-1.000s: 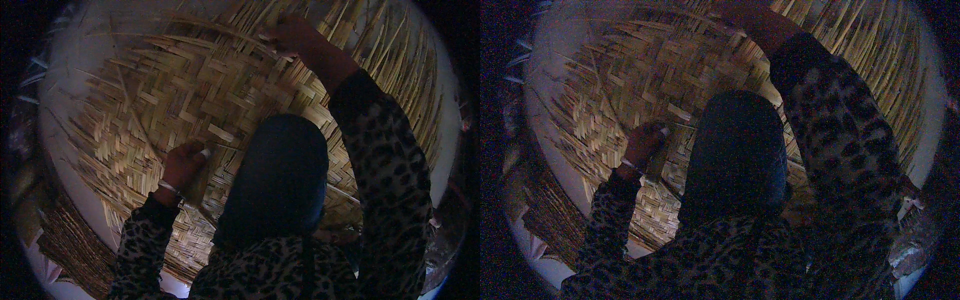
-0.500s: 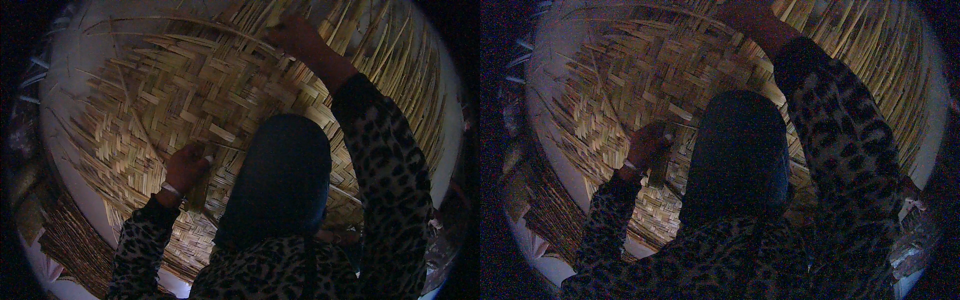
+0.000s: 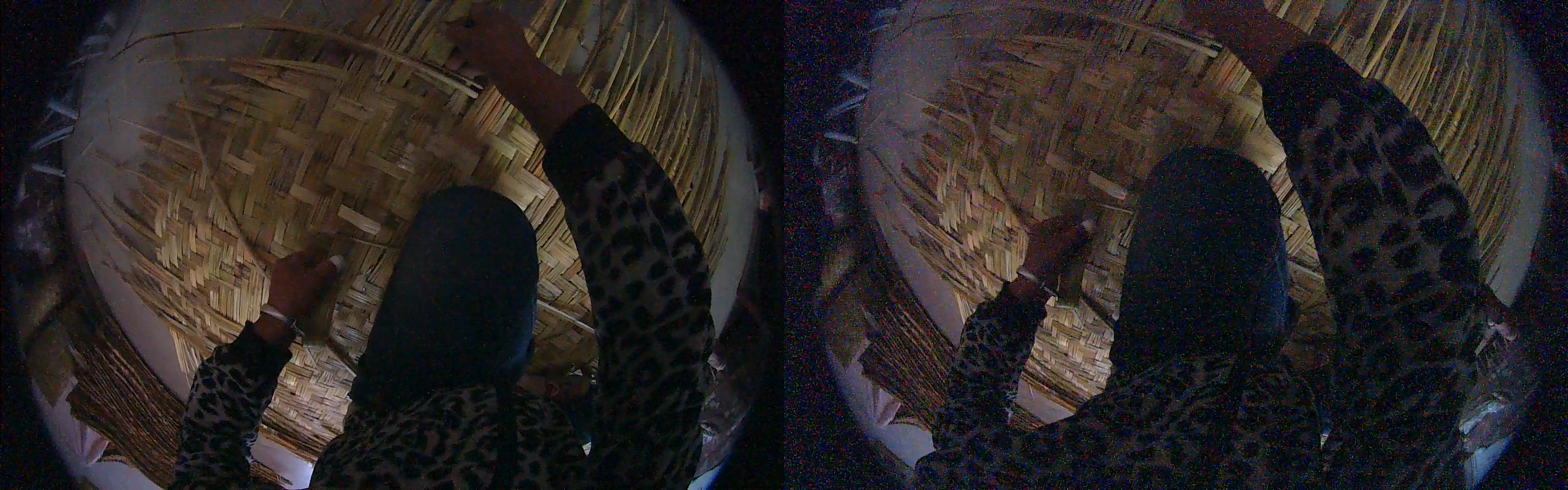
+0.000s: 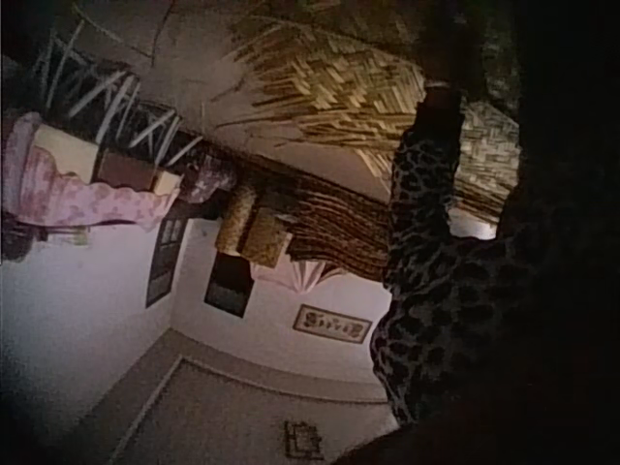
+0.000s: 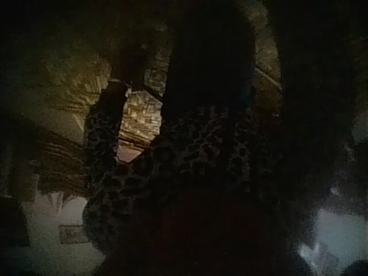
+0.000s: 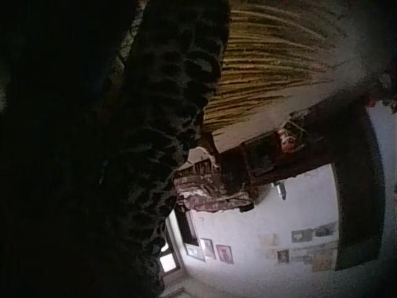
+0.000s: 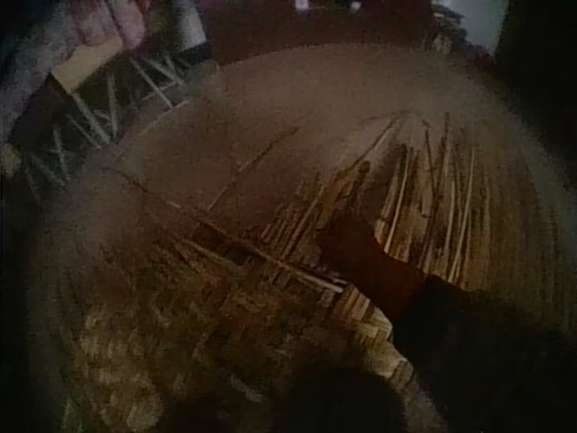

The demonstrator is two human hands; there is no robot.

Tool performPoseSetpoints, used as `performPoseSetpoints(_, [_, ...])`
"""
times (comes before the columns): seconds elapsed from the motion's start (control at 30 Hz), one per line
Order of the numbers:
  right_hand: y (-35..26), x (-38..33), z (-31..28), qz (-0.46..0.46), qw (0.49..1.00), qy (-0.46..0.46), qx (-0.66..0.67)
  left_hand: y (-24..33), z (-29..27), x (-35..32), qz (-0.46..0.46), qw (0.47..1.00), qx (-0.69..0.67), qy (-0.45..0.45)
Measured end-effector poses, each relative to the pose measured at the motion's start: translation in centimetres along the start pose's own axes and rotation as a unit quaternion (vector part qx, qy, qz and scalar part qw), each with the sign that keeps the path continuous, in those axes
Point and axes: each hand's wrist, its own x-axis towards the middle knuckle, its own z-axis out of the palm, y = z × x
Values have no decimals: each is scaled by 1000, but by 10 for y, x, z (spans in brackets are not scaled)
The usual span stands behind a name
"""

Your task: The person sits on the floor and weaves a large mat using dried palm leaves. They interlace long strips by hand, periodically adjusting the weave and pulling strips tight to maintain tension.

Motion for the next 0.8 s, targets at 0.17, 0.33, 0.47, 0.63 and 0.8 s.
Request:
performPoseSetpoints(0.17, [-1,9,-10,-1,999,2,-39,6,-1,5,-143,983,-114,-27])
performPoseSetpoints(0.33, [1,22,-26,2,995,2,-103,7,-7,14,32,999,16,16])
performPoseSetpoints(0.47, [-1,30,-35,3,990,-6,-143,9,-10,11,-98,990,-97,-27])
performPoseSetpoints(0.63, [-2,32,-39,3,985,-13,-173,9,-12,11,-121,973,-191,-38])
performPoseSetpoints(0.8, [-2,30,-41,6,982,-14,-188,-5,-1,8,-133,964,-229,-28])
